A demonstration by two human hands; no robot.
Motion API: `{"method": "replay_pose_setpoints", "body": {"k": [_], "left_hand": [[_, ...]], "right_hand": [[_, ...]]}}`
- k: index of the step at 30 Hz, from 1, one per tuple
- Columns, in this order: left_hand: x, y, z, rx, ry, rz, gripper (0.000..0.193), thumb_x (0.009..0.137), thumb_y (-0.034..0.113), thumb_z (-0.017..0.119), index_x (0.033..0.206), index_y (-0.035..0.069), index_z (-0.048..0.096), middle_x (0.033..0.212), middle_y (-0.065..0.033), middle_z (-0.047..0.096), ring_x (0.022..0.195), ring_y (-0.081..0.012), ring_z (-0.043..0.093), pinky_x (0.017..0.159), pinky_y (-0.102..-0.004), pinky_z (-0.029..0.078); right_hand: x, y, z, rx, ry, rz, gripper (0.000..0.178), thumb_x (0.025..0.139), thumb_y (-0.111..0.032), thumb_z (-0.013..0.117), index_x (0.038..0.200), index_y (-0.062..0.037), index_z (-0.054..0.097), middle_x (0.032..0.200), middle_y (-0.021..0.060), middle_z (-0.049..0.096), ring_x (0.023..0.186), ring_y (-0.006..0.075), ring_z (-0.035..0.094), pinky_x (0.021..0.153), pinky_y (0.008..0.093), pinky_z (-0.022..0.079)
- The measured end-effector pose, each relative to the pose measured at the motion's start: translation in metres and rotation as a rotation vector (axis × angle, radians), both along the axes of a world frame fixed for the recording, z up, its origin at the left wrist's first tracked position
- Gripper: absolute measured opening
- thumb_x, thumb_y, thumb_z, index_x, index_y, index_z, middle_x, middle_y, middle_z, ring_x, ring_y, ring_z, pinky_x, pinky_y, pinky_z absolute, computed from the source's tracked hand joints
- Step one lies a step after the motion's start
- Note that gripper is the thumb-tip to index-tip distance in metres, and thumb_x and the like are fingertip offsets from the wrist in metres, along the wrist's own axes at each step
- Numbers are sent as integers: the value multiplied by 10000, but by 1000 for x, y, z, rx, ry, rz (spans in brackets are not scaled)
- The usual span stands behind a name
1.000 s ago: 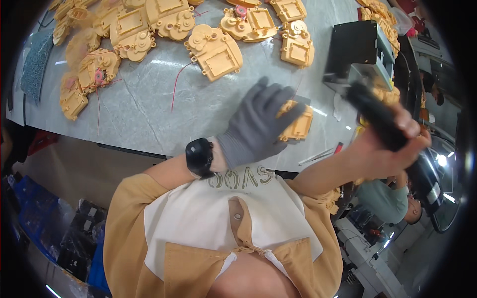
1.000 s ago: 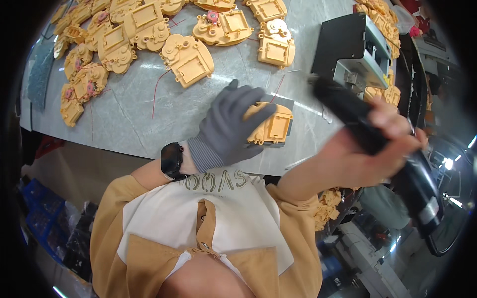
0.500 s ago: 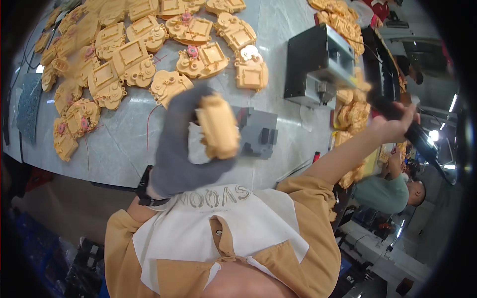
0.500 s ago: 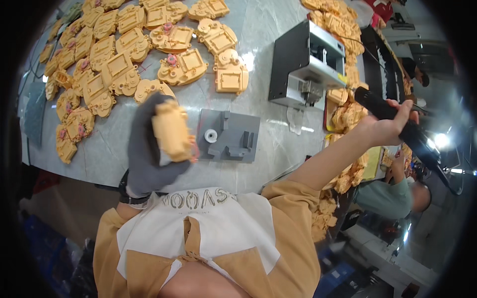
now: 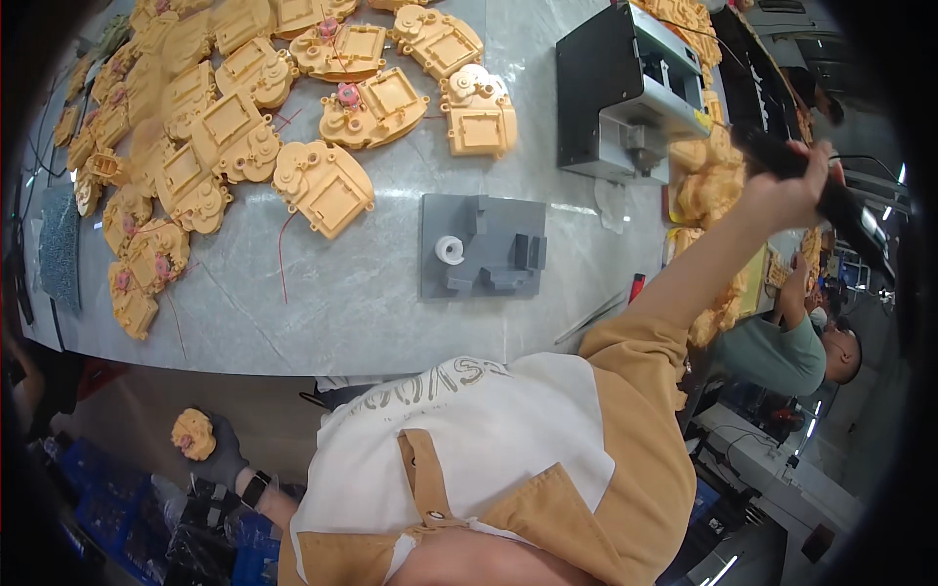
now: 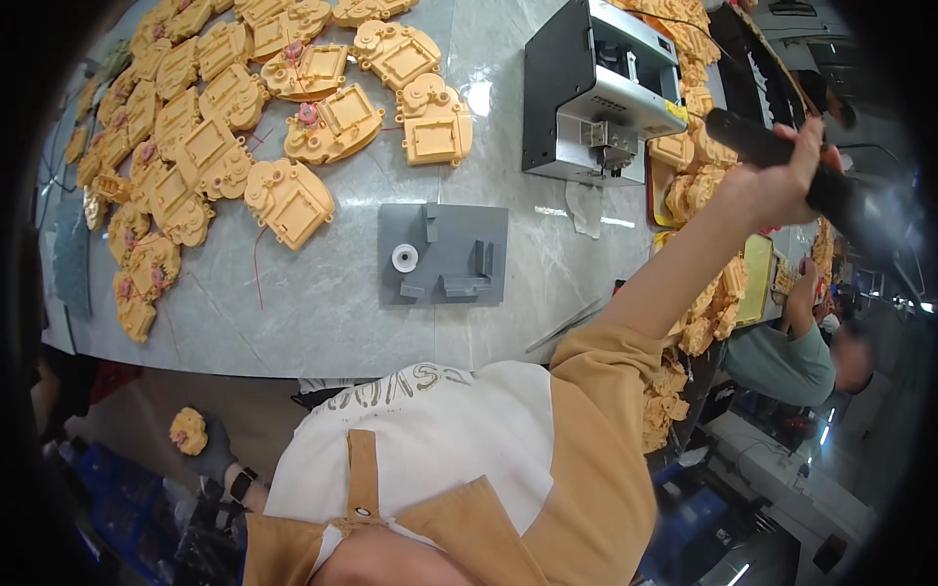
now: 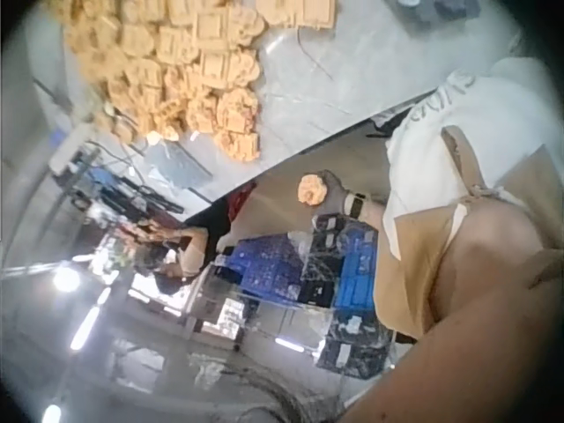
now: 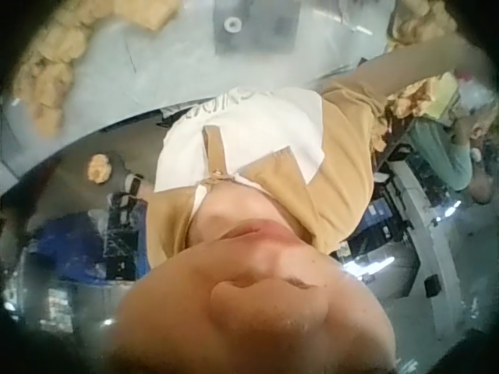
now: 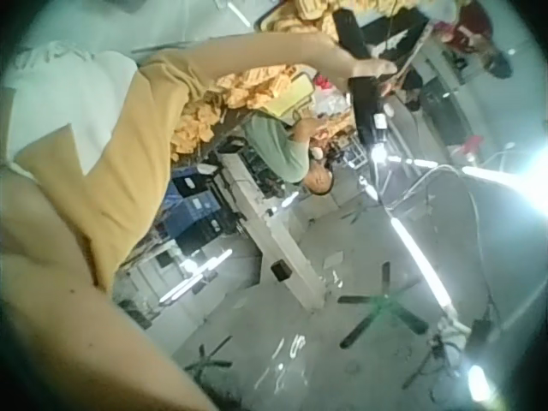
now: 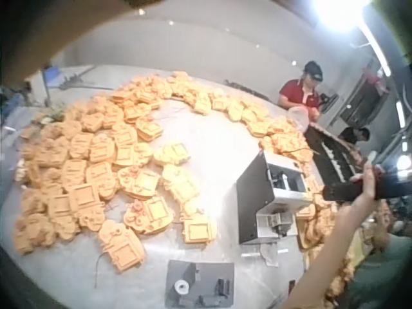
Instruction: The person uses a handheld rotary tool to drill holes into small yellow plastic components. They pick up each component from a pile on the table, hold it steady with a gloved hand, and drill into specific points before placing the finished piece aside. The process is repeated for multiple units throughout the clip.
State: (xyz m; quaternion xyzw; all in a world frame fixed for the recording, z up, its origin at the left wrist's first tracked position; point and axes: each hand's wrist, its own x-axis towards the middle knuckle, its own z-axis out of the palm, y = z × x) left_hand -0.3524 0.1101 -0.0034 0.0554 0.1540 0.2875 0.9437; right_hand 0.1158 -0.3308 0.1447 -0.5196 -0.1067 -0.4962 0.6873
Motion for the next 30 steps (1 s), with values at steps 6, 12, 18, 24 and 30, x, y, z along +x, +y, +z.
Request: {"method": "replay_pose_setpoints", "body": {"k": [6, 12, 18, 24, 30], "left_hand": [[13, -5, -24, 1359, 1591, -311, 647, 725, 286, 606, 1288, 81, 363, 1279, -144, 376, 1136, -286, 381, 960, -384, 316], [188, -74, 78, 2301, 764, -94, 692, 684, 304, 655, 1288, 106, 381, 1309, -157, 361, 1164, -309, 372, 967, -395, 309], [264, -86, 4, 2662, 904, -367, 730, 617, 304, 676, 1277, 192, 385, 1288, -122, 372, 1180, -341, 330, 956, -430, 338], [241, -70, 16, 2779, 703, -773, 809, 585, 330, 717, 1296, 232, 343, 1194, -115, 446, 988, -314, 497, 861, -390, 426], [239, -92, 10, 2289, 473, -342, 779, 495, 207, 802, 1188, 101, 463, 1052, -103, 509, 954, -296, 503, 830, -400, 424]], "right_hand": [[-15, -1, 12, -41, -23, 92, 318, 701, 89, 621, 940, -24, 443, 688, 99, 522, 556, 190, 539, 560, 316, 486], [-49, 9, 12, -75, 19, 269, 178, 750, -154, 630, 674, -62, 498, 671, 37, 493, 651, 182, 523, 715, 374, 436], [-161, 18, 6, -104, -91, 827, 294, 759, -175, 612, 1024, -106, 504, 657, -48, 482, 571, 74, 473, 675, 272, 340], [-195, -7, -29, -75, 143, 533, 329, 768, -100, 547, 1084, -77, 458, 658, -9, 402, 565, 113, 404, 675, 324, 307], [-200, 20, -61, 94, 254, 756, 365, 765, -87, 526, 1117, -79, 433, 648, -4, 422, 563, 113, 419, 660, 297, 328]]}}
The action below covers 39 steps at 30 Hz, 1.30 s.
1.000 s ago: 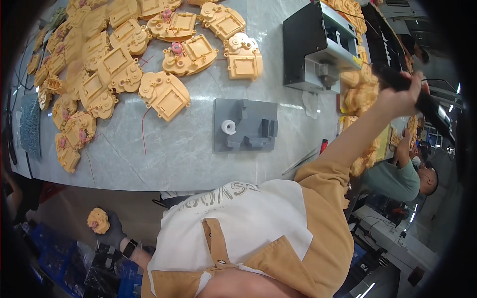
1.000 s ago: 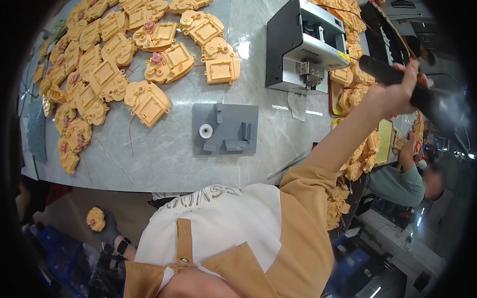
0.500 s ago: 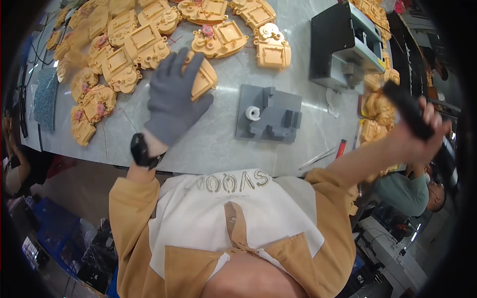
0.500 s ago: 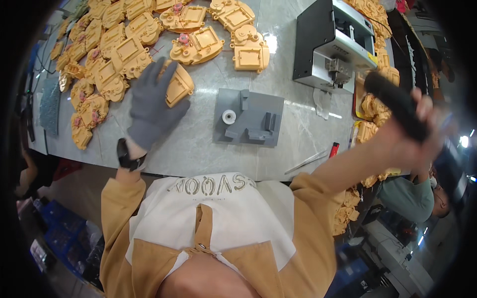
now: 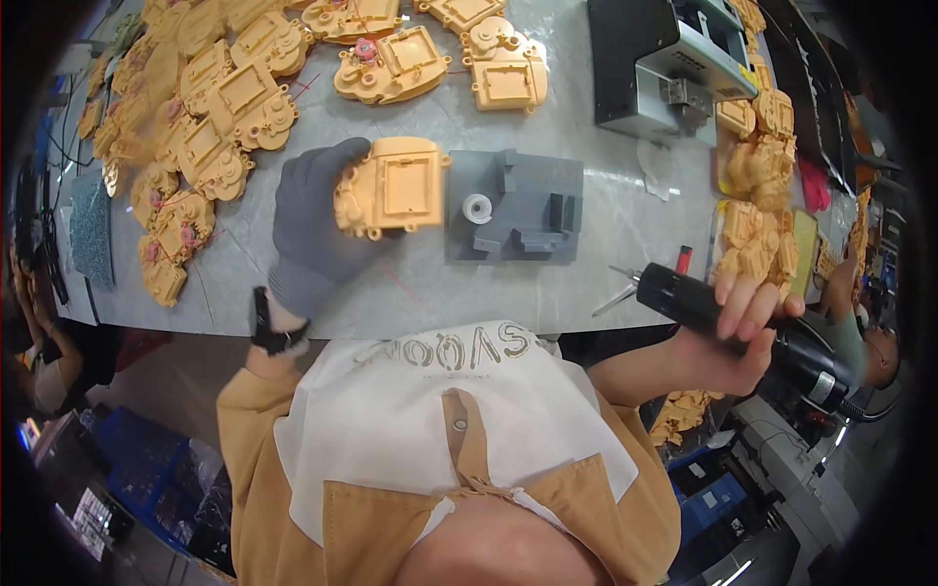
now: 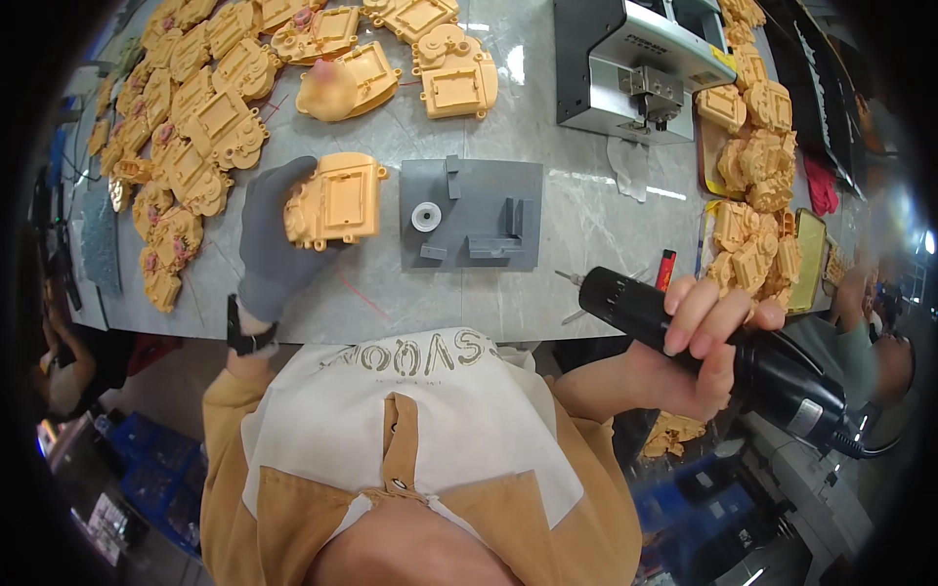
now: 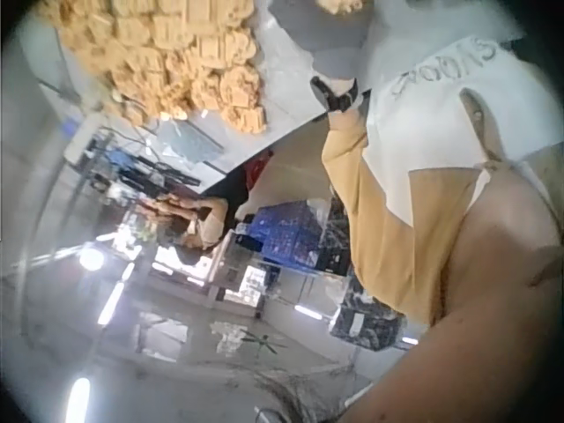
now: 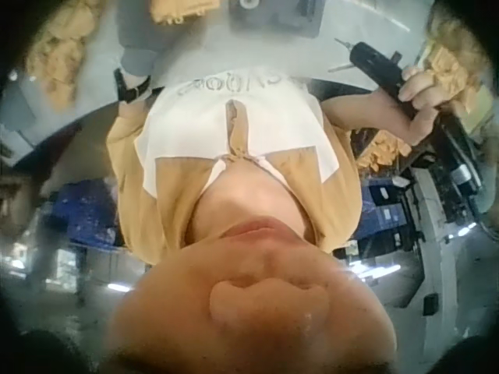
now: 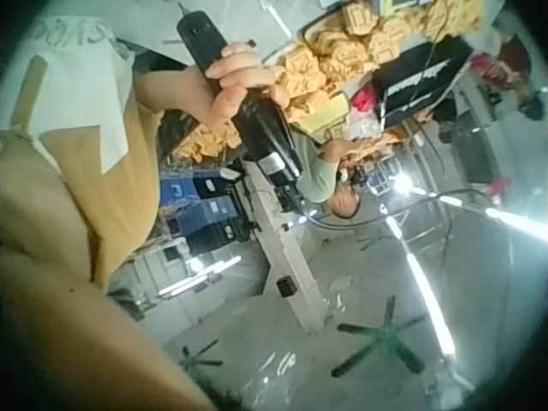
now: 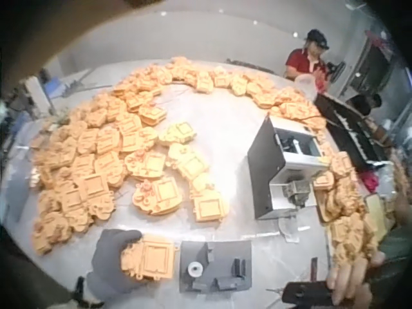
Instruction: The person uses a handheld rotary tool to drill holes into small yellow plastic components. They pick up each component from a pile on the table, hold it steady with a gloved hand, and drill into specific points before placing the finished piece aside. The process is repeated for multiple units throughout the clip.
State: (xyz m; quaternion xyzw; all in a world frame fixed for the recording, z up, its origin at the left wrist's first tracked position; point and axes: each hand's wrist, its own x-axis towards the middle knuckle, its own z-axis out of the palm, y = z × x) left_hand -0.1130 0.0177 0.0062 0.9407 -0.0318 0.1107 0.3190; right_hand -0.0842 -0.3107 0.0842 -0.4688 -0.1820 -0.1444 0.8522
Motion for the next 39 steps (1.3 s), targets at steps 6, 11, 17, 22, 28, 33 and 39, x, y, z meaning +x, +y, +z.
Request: {"method": "replay_pose_setpoints", "body": {"k": [6, 11, 17, 22, 28, 33, 39], "left_hand": [[6, -101, 24, 217, 256, -25, 832, 522, 444, 765, 1221, 140, 430, 1052, -97, 453, 945, -284, 448, 798, -399, 380], [3, -97, 47, 156, -150, -122, 822, 527, 473, 746, 1210, 129, 444, 1225, -158, 418, 1063, -341, 438, 912, -461, 346], [41, -118, 12, 180, 83, -441, 700, 590, 360, 720, 1201, 137, 463, 1238, -171, 404, 1152, -333, 378, 988, -495, 275], [26, -105, 22, 113, -201, -322, 713, 573, 353, 745, 1194, 139, 468, 1240, -155, 404, 1117, -355, 403, 935, -482, 336], [28, -104, -16, -52, -114, -271, 745, 567, 311, 767, 1218, 138, 448, 1277, -157, 368, 1078, -349, 446, 853, -434, 423], [20, -93, -32, -286, -87, -238, 830, 531, 359, 787, 1226, 95, 420, 1247, -168, 402, 1101, -337, 446, 961, -473, 328], [28, -85, -34, -148, -69, -255, 811, 531, 411, 782, 1191, 88, 438, 1185, -141, 465, 1135, -307, 434, 1016, -532, 214]], "right_hand": [[1, 5, 0, -26, 64, -80, 386, 769, -106, 507, 1145, -79, 425, 659, -8, 410, 567, 115, 415, 666, 306, 331], [-6, -13, -4, 17, 59, -141, 361, 776, -97, 503, 1128, -62, 433, 663, -8, 407, 572, 114, 410, 668, 313, 330], [19, -7, 2, 47, -41, -200, 318, 798, -109, 502, 1106, -69, 434, 671, 8, 419, 575, 129, 414, 675, 331, 344], [90, -38, 12, -26, -166, -462, 253, 734, -46, 549, 974, -44, 470, 574, 45, 486, 523, 155, 482, 593, 323, 440], [144, 0, 20, -115, -102, -430, 321, 673, 86, 575, 966, 23, 459, 558, 84, 472, 422, 168, 461, 486, 316, 437], [154, 9, 0, -286, -87, -469, 311, 679, 80, 581, 964, 51, 460, 572, 87, 482, 494, 185, 493, 524, 318, 443], [73, 22, 5, -277, -30, -181, 361, 675, 68, 549, 1009, 14, 424, 603, 76, 469, 438, 159, 447, 489, 313, 414]]}}
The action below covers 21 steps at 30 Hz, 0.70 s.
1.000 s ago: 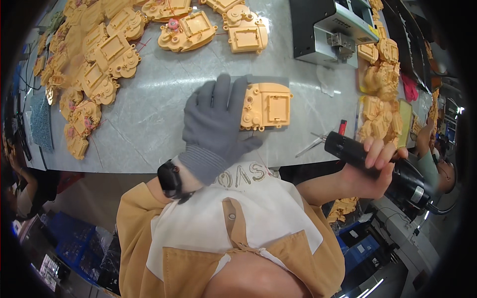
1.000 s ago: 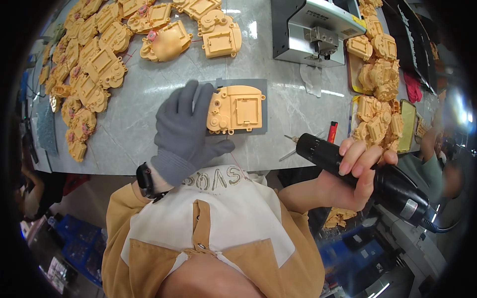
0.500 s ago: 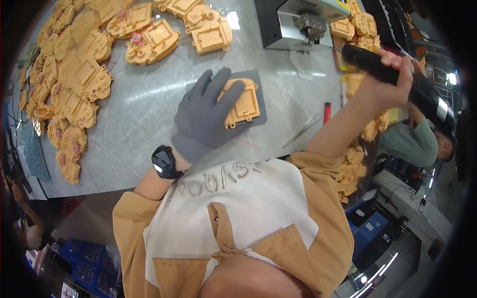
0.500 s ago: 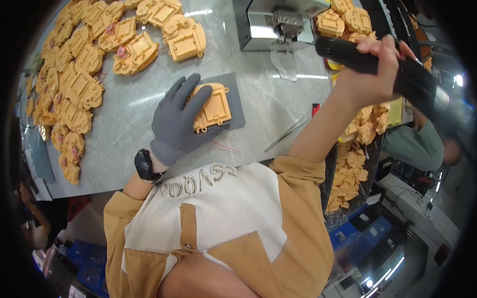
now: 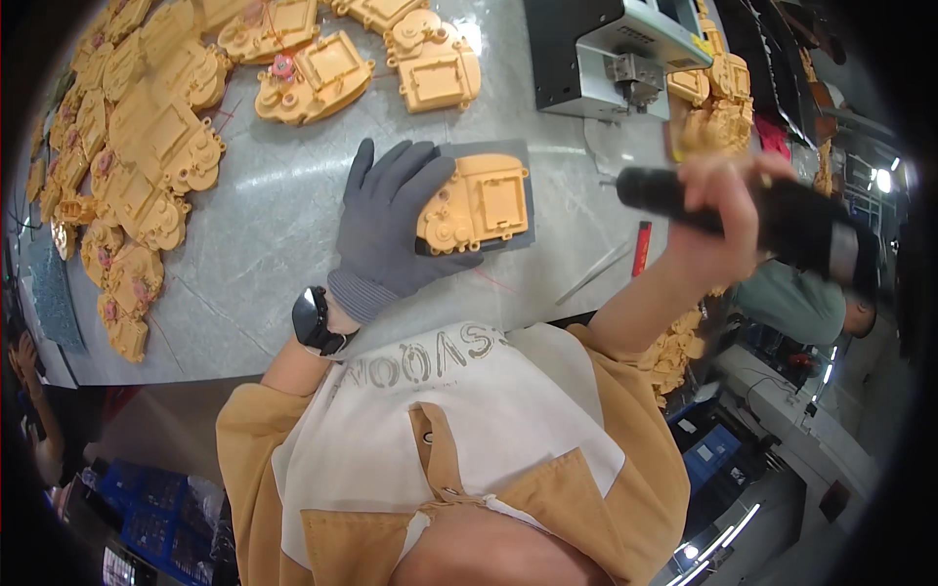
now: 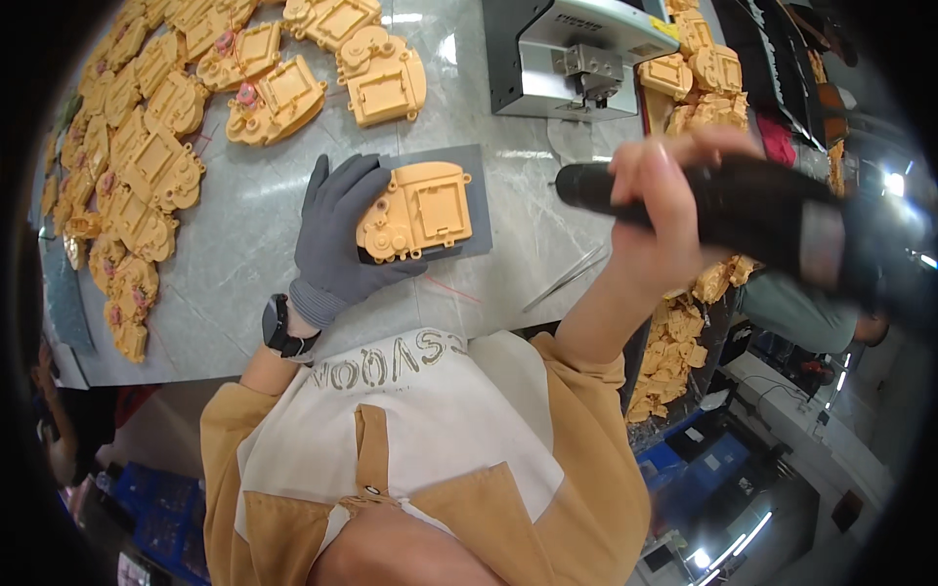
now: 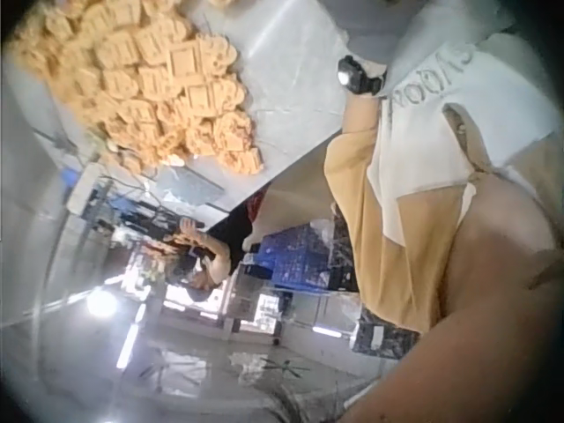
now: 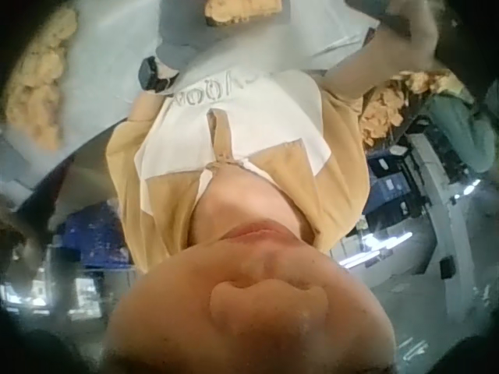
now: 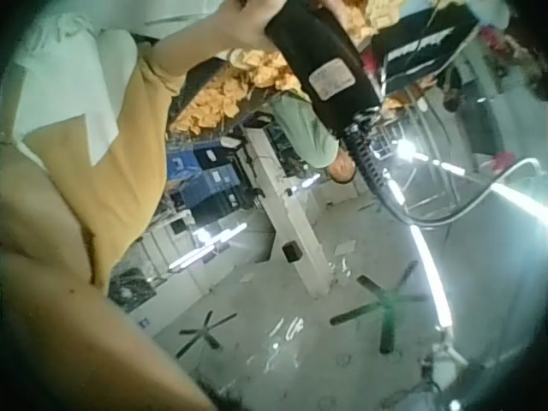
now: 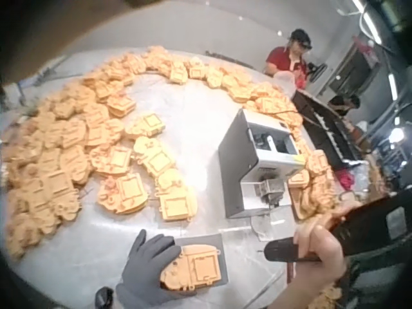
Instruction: The person uses a handheld rotary tool to drill holes into small yellow plastic components. They pick up each component from a pile on the table, hold it steady with a gloved hand, and drill into specific points before placing the finished piece aside. The process is repeated for multiple units throughout the clip.
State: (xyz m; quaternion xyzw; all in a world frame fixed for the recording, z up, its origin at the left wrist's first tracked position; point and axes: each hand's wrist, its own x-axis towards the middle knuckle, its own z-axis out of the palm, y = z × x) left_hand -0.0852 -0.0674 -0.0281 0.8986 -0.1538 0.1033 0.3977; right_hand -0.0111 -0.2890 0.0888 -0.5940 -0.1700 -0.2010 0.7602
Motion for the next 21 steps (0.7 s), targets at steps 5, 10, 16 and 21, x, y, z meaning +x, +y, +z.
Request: {"method": "replay_pose_setpoints", "body": {"k": [5, 10, 16, 21], "left_hand": [[-1, 4, -5, -43, -22, 11, 821, 515, 423, 774, 1201, 137, 426, 1177, -91, 444, 1141, -289, 408, 1009, -539, 220], [-3, 6, -2, -116, -93, 47, 765, 561, 468, 750, 1182, 145, 440, 1186, -92, 440, 1130, -322, 398, 1008, -531, 229], [-11, 13, -1, -89, -152, 49, 668, 595, 522, 714, 1121, 183, 480, 1191, -93, 448, 1124, -328, 394, 1012, -522, 227], [-13, 14, -2, -90, -182, 74, 665, 588, 523, 714, 1114, 184, 486, 1196, -88, 442, 1130, -324, 389, 1018, -515, 218]], "right_hand": [[-39, 19, 13, -121, 39, 561, 397, 773, 18, 503, 1107, -95, 321, 684, 65, 483, 541, 172, 481, 618, 359, 415], [-48, 38, -5, 56, 52, 554, 401, 767, 8, 495, 1122, -100, 342, 672, 50, 465, 540, 165, 475, 604, 339, 401], [-45, 54, -8, 246, 87, 511, 325, 775, -64, 478, 1093, -86, 416, 650, 4, 430, 544, 127, 453, 613, 312, 370], [-43, 63, -9, 265, 146, 512, 292, 762, -79, 483, 1053, -72, 466, 635, -16, 422, 553, 109, 443, 642, 298, 343]]}}
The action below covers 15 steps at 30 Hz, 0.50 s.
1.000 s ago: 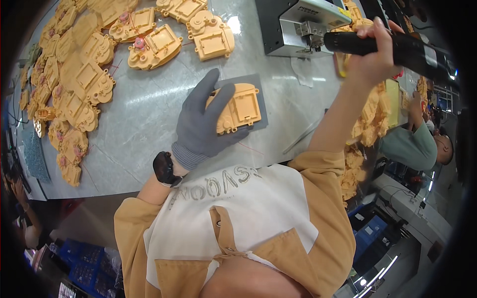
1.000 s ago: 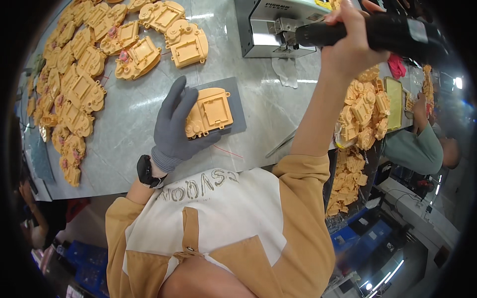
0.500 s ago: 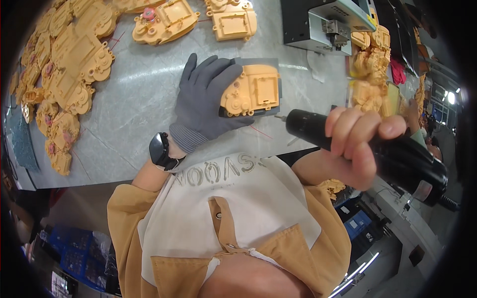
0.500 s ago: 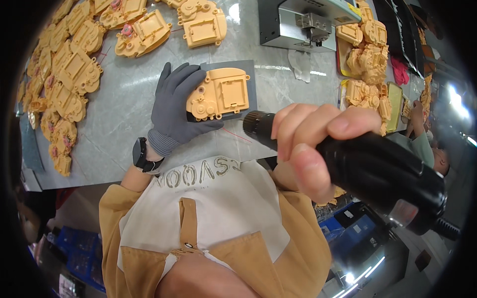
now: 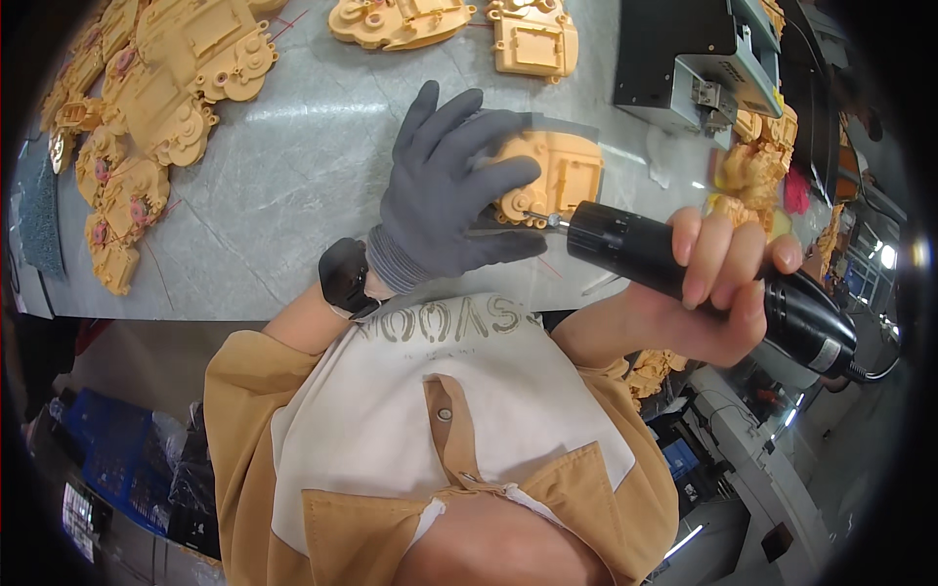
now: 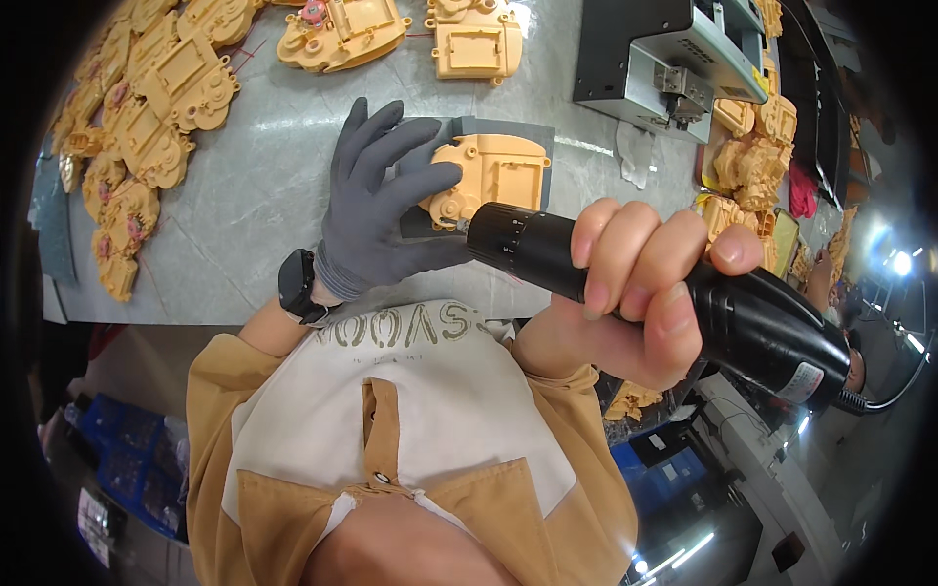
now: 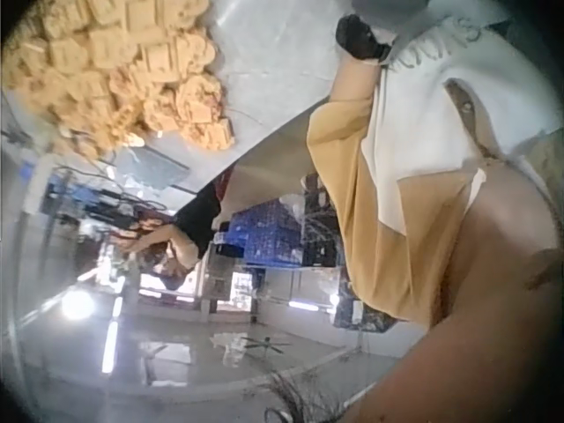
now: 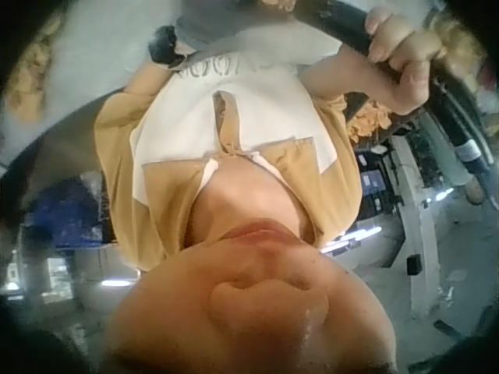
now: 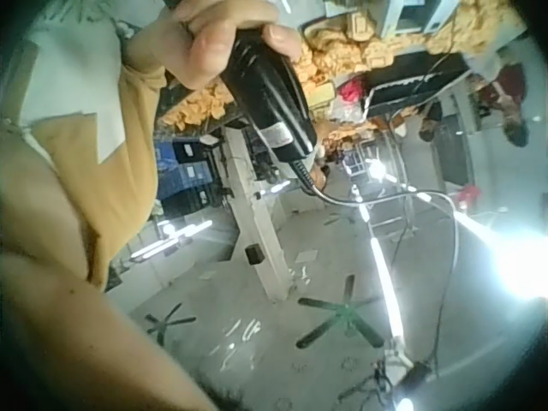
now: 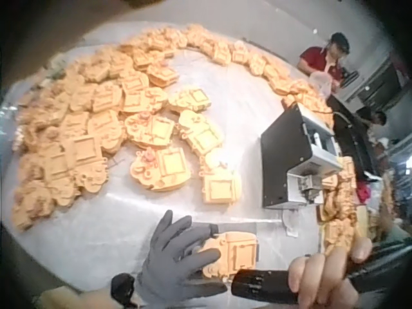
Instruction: The person uses a handheld rotary tool to drill holes into small yellow plastic components. They pick up each component from a pile on the table, hold it steady with a gloved hand, and drill into specific points before placing the finished piece aside. The process is repeated for multiple units throughout the clip.
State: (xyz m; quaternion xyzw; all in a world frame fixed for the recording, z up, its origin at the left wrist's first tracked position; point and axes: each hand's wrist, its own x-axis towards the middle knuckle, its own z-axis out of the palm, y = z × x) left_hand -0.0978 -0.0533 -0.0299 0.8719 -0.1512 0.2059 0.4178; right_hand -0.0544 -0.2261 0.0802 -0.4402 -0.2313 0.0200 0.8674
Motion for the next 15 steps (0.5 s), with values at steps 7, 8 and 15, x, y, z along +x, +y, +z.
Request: {"method": "replay_pose_setpoints", "body": {"k": [7, 8, 15], "left_hand": [[2, -6, -3, 35, 136, -43, 795, 549, 451, 759, 1207, 142, 438, 1232, -110, 416, 1151, -318, 388, 1015, -528, 222], [2, -6, -2, 58, 156, -64, 802, 550, 446, 756, 1216, 138, 431, 1233, -110, 415, 1150, -310, 391, 1015, -525, 224], [2, -5, -1, 16, 137, -66, 783, 553, 415, 751, 1214, 138, 436, 1187, -105, 456, 1108, -306, 440, 1004, -519, 247]], "right_hand": [[2, -5, -7, -87, -98, 143, 377, 785, -46, 506, 1127, -98, 358, 662, 32, 449, 529, 155, 471, 584, 339, 396], [1, -5, -10, -101, -120, 160, 382, 780, -40, 516, 1120, -99, 352, 660, 35, 453, 524, 156, 474, 578, 338, 398], [6, -5, -22, -91, -186, 205, 374, 767, -27, 523, 1087, -99, 343, 649, 38, 466, 519, 160, 491, 565, 334, 415]]}}
